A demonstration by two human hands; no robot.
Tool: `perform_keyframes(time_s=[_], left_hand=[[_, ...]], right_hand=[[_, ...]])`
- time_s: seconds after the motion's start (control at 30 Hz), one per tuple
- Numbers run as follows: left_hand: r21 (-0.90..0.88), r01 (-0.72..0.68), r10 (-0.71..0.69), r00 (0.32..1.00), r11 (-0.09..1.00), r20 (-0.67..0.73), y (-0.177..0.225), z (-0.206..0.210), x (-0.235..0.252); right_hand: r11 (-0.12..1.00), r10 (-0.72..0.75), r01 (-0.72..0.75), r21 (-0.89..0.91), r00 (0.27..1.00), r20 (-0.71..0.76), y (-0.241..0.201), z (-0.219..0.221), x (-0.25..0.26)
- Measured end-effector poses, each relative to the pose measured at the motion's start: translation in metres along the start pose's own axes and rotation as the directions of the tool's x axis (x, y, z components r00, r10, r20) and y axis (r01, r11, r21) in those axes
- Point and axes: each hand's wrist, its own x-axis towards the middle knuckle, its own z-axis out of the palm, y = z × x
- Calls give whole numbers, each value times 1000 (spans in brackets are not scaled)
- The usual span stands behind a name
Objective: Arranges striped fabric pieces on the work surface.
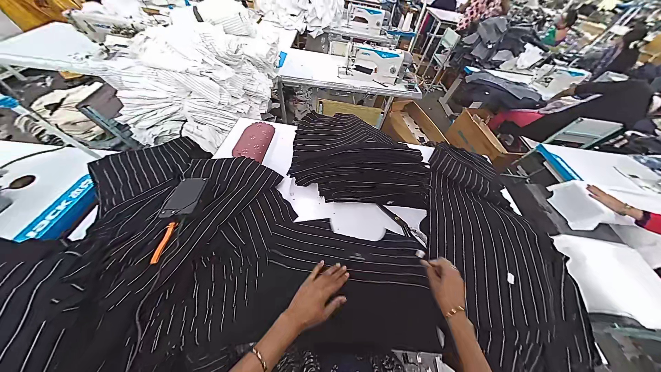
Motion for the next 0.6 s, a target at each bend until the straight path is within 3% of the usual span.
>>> perform_keyframes(time_s=[0.07, 0.13, 0.2, 0.3, 0.4, 0.47, 0.6], left_hand=[[89, 71, -76, 996, 993, 53, 8, 5, -8], [183, 164, -176, 983, 969, 47, 5, 4, -3], [228, 231, -246, 968, 946, 41, -5, 0, 11], [238, 287, -314, 945, 928, 86, -26, -11, 38], [248, 310, -329, 943, 918, 39, -49, -17, 61], [252, 349, -360, 933, 903, -4, -66, -22, 74], [161, 487, -448, 865, 858, -228, -92, -28, 98]], right_hand=[[996, 76, -84, -33, 977, -198, 29, -15, -1], [993, 92, -112, -48, 948, -305, 42, -14, 6], [997, -68, 53, -59, 949, -306, 29, 6, 15], [919, -386, 392, 34, 915, -113, -32, 59, 12], [734, -675, 657, 175, 733, 80, -91, 112, -15], [688, -720, 714, 130, 649, 245, -118, 130, -20], [753, -612, 652, 88, 644, 460, -156, 142, 22]])
